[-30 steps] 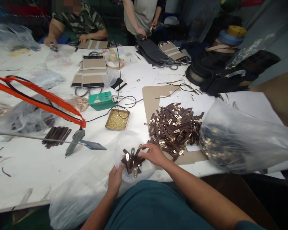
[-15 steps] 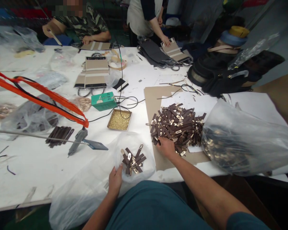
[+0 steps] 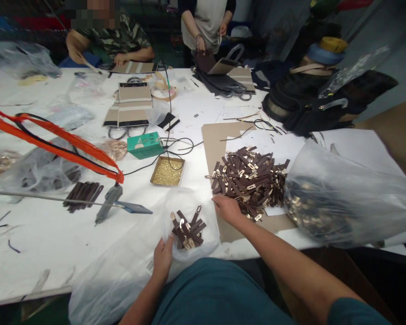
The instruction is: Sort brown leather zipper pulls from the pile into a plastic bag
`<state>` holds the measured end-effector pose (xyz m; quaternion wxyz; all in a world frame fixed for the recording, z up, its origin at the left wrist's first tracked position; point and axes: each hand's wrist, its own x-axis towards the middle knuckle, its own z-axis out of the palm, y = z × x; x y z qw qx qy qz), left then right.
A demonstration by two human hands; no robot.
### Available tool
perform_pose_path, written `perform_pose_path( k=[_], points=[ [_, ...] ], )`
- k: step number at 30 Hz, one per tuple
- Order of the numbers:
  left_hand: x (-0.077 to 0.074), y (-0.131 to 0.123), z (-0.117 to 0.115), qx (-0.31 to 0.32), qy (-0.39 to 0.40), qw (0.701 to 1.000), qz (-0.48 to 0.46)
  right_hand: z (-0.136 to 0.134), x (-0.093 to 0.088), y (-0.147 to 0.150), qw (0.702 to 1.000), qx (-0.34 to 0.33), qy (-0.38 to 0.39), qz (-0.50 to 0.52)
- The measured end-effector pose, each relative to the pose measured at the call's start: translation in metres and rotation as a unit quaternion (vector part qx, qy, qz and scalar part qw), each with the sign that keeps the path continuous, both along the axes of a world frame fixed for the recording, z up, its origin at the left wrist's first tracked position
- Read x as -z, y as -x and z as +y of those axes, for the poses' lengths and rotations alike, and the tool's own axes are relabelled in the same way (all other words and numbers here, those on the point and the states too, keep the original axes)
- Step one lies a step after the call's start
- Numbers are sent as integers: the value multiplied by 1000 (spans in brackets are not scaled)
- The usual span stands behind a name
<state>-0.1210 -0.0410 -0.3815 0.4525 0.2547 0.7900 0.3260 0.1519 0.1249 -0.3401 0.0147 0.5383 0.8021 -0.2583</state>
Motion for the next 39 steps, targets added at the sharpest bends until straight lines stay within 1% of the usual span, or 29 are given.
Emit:
perform_pose_path(
  k=[3, 5, 8, 11, 13, 15, 17, 19, 21, 22, 24, 25, 27, 28, 30, 31, 32, 33, 35, 37, 39],
  points=[
    [-1, 0, -2, -1, -6, 1000, -5, 21, 1, -10, 990, -93, -22, -100],
    [-4, 0, -5, 3, -14, 1000, -10, 27, 0, -9, 981, -134, -36, -133],
    [-9, -1, -9, 3, -31, 999, -7, 29, -1, -2, 975, -171, -45, -133],
    [-13, -2, -13, 2, -48, 999, -4, 29, 7, -1, 974, -190, -57, -106],
    [-14, -3, -16, -1, -58, 998, -5, 29, 16, -3, 977, -184, -58, -89],
    [-13, -4, -19, -6, -65, 998, -7, 29, 26, -8, 982, -173, -57, -53],
    [-11, -5, -21, -10, -69, 998, -9, 29, 33, -13, 986, -153, -72, -6],
    [-9, -5, -23, -14, -73, 997, -11, 31, 34, -19, 987, -111, -105, 48],
    [-6, -5, -25, -16, -78, 997, -13, 31, 28, -24, 984, -40, -136, 108],
    [-6, -5, -26, -17, -81, 997, -14, 31, 22, -25, 980, 2, -139, 140],
    [-5, -5, -26, -18, -85, 996, -15, 25, 10, -21, 968, 87, -109, 209],
    [-4, -5, -26, -18, -87, 996, -16, 20, 5, -16, 960, 119, -87, 240],
    [-4, -5, -27, -18, -90, 996, -16, 1, -4, 0, 946, 152, -24, 285],
    [-4, -5, -27, -17, -91, 996, -16, -11, -6, 12, 942, 154, 21, 299],
    [-4, -5, -27, -16, -93, 995, -15, -35, -6, 35, 930, 129, 130, 319],
    [-4, -5, -27, -16, -93, 995, -15, -45, -4, 45, 923, 109, 169, 328],
    [-4, -4, -28, -16, -91, 996, -14, -50, -2, 53, 921, 86, 184, 332],
    [-5, -4, -28, -16, -89, 996, -13, -52, 2, 57, 926, 67, 175, 327],
    [-6, -4, -29, -16, -86, 996, -11, -40, 10, 51, 953, 43, 97, 284],
    [-8, -3, -29, -14, -88, 996, -12, -13, 19, 31, 980, 35, -14, 198],
    [-10, -2, -29, -14, -89, 996, -16, 18, 28, 3, 988, 24, -130, 85]
  ],
)
